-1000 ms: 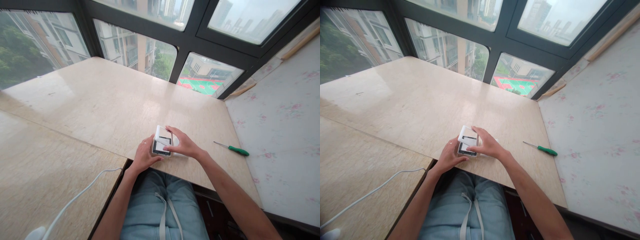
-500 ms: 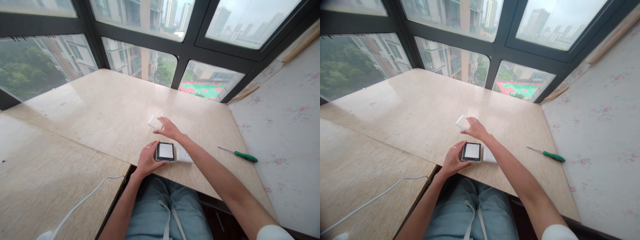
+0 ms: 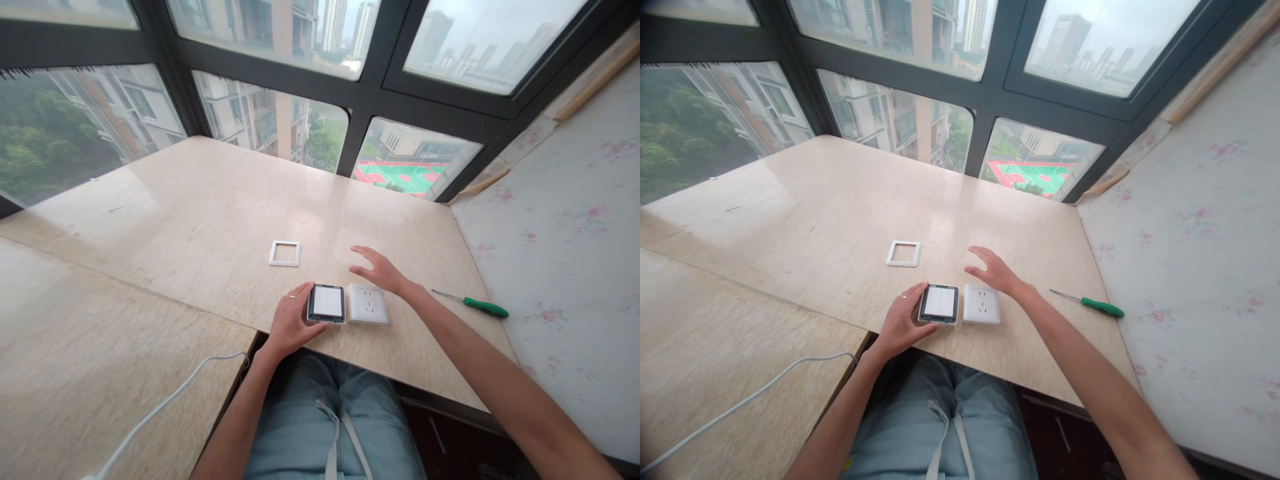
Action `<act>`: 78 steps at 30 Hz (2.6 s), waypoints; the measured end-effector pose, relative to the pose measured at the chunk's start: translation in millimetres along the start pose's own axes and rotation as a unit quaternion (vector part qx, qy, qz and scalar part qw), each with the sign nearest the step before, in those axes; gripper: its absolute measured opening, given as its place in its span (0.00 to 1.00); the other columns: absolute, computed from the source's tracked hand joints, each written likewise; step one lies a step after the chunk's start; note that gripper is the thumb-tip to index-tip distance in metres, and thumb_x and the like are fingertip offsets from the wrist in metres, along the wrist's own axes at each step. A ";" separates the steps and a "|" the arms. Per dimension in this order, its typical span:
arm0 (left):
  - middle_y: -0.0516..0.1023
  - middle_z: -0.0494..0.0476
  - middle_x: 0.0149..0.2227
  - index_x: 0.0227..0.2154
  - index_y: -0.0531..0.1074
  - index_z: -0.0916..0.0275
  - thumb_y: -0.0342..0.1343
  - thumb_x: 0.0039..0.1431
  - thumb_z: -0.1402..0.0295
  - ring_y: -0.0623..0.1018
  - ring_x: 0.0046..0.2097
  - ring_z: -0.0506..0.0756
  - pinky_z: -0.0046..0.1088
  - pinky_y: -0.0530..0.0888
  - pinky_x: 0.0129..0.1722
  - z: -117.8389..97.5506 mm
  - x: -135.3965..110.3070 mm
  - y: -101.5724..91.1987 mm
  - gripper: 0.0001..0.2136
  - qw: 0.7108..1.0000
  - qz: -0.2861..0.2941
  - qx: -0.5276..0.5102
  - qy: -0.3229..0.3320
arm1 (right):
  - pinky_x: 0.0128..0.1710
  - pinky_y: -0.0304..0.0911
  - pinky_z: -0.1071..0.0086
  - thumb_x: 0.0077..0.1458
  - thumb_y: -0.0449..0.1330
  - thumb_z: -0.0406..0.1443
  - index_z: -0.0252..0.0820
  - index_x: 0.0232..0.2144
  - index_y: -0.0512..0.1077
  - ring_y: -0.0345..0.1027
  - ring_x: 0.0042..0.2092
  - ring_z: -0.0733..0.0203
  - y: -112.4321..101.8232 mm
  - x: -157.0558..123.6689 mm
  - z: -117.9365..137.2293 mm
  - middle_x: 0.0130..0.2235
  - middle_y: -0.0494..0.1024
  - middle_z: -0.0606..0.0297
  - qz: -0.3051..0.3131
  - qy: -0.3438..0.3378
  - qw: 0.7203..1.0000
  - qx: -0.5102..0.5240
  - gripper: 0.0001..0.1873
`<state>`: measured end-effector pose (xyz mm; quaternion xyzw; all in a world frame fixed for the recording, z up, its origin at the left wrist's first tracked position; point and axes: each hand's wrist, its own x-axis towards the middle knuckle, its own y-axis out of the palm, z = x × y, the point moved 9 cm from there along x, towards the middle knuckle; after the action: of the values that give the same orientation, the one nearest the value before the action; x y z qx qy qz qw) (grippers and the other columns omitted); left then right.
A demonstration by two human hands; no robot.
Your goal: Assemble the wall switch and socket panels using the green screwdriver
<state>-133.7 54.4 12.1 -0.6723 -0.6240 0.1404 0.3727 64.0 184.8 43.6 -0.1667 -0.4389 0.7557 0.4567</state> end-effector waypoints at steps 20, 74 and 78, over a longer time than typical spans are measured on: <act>0.68 0.70 0.61 0.64 0.57 0.61 0.66 0.44 0.43 0.70 0.60 0.70 0.50 0.69 0.57 2.4 5.1 2.1 0.47 0.998 -0.013 0.055 -0.003 | 0.58 0.64 0.45 0.62 0.53 0.49 0.43 0.54 0.71 0.70 0.57 0.46 -83.7 -137.3 -35.6 0.55 0.76 0.51 -0.068 0.101 0.990 -0.071 0.24; 0.73 0.64 0.55 0.57 0.62 0.57 0.72 0.38 0.57 0.72 0.57 0.68 0.46 0.67 0.54 -5.6 1.7 3.3 0.42 0.998 0.036 0.041 -0.010 | 0.28 0.65 0.67 0.68 0.46 0.33 0.32 0.57 0.62 0.77 0.34 0.54 63.8 -33.8 130.0 0.37 0.81 0.52 0.281 -0.276 0.851 -0.347 0.18; 0.73 0.63 0.55 0.57 0.62 0.57 0.72 0.38 0.56 0.71 0.57 0.68 0.46 0.66 0.54 -7.4 1.2 3.3 0.41 0.999 0.033 0.038 -0.005 | 0.32 0.65 0.69 0.66 0.50 0.32 0.38 0.53 0.66 0.78 0.38 0.55 53.8 -13.1 111.9 0.39 0.82 0.56 0.241 -0.192 0.903 -0.300 0.15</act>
<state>-126.2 53.3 15.3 -0.6770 -0.5975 0.1795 0.3904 -31.4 106.0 60.3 -0.2484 -0.6706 0.6924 0.0957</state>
